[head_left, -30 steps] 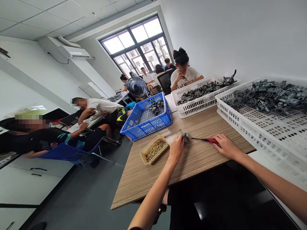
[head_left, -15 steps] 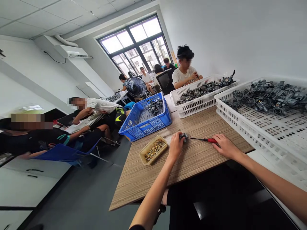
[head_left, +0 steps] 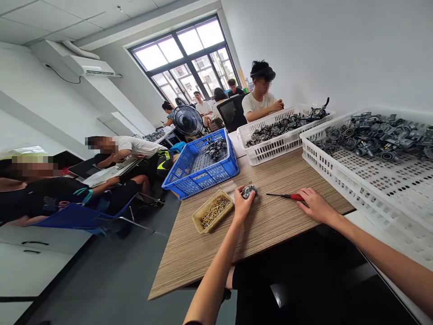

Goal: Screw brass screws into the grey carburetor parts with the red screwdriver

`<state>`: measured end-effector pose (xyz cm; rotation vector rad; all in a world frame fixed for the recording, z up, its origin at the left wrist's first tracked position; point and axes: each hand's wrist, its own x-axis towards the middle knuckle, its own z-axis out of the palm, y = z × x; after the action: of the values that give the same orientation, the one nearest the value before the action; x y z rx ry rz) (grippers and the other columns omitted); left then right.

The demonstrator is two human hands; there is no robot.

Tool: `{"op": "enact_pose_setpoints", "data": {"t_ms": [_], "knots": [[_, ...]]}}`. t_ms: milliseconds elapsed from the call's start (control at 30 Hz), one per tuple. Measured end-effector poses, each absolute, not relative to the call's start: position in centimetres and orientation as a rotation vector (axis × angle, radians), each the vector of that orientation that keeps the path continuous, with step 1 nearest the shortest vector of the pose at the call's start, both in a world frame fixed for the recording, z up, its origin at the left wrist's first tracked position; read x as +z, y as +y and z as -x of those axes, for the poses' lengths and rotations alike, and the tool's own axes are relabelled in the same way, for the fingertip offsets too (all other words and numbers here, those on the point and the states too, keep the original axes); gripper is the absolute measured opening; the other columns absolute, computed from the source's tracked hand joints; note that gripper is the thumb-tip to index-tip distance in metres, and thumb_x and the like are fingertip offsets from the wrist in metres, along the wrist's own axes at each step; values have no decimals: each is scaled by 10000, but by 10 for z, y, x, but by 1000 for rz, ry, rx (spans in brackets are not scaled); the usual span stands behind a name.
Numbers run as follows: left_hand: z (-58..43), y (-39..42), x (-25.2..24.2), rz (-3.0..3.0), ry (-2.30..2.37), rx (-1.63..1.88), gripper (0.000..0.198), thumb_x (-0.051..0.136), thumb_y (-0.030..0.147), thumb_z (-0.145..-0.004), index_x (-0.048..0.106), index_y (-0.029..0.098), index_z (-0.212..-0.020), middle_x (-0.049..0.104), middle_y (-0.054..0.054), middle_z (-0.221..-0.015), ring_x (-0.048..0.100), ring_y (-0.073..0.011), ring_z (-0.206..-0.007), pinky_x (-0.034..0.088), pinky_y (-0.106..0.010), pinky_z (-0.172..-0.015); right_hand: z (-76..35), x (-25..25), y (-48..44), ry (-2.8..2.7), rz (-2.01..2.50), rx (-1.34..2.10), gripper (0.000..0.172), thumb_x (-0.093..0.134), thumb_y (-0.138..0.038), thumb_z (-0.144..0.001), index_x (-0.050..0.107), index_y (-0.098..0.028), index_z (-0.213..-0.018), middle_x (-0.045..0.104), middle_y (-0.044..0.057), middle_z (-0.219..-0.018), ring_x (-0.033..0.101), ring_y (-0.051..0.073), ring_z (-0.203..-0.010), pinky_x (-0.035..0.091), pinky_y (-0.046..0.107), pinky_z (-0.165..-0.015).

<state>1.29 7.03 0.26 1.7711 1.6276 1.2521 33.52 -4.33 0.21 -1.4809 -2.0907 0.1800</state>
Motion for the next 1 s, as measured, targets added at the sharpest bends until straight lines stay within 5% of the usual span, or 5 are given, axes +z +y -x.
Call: {"op": "enact_pose_setpoints", "data": {"t_ms": [367,533,767,1000], "knots": [[-4,77,-1,-1677,1536,1163,482,775,605,-814,606,211,-1035,734,-58,-984,680,-204,-898,531,-331,-845,-334,6,-45,-2092,1475,178,250,517,-307,-1034,662,-226,-1221,701,139,-1252,642,330,-1152,577,481,-988],[-9,79,0,-1606,1550,1177,490,599,718,-903,560,230,-887,637,-10,-811,591,-193,-783,480,-326,-777,-334,7,-45,-2086,1475,183,240,520,-307,-1035,659,-213,-1206,700,146,-1248,641,334,-1144,577,488,-991],[-14,77,5,-1606,1572,1197,386,546,607,-968,510,245,-838,583,0,-768,576,-203,-786,487,-331,-781,-334,8,-45,-2078,1479,180,237,540,-299,-1027,663,-217,-1211,706,146,-1244,647,337,-1163,581,491,-983],[-24,46,9,-2011,1437,1240,162,605,364,-969,496,249,-935,637,-90,-1094,624,-280,-1208,498,-449,-1049,-333,10,-46,-2090,1487,146,187,555,-279,-1026,654,-209,-1168,712,141,-1204,651,329,-1123,577,481,-960]]}}
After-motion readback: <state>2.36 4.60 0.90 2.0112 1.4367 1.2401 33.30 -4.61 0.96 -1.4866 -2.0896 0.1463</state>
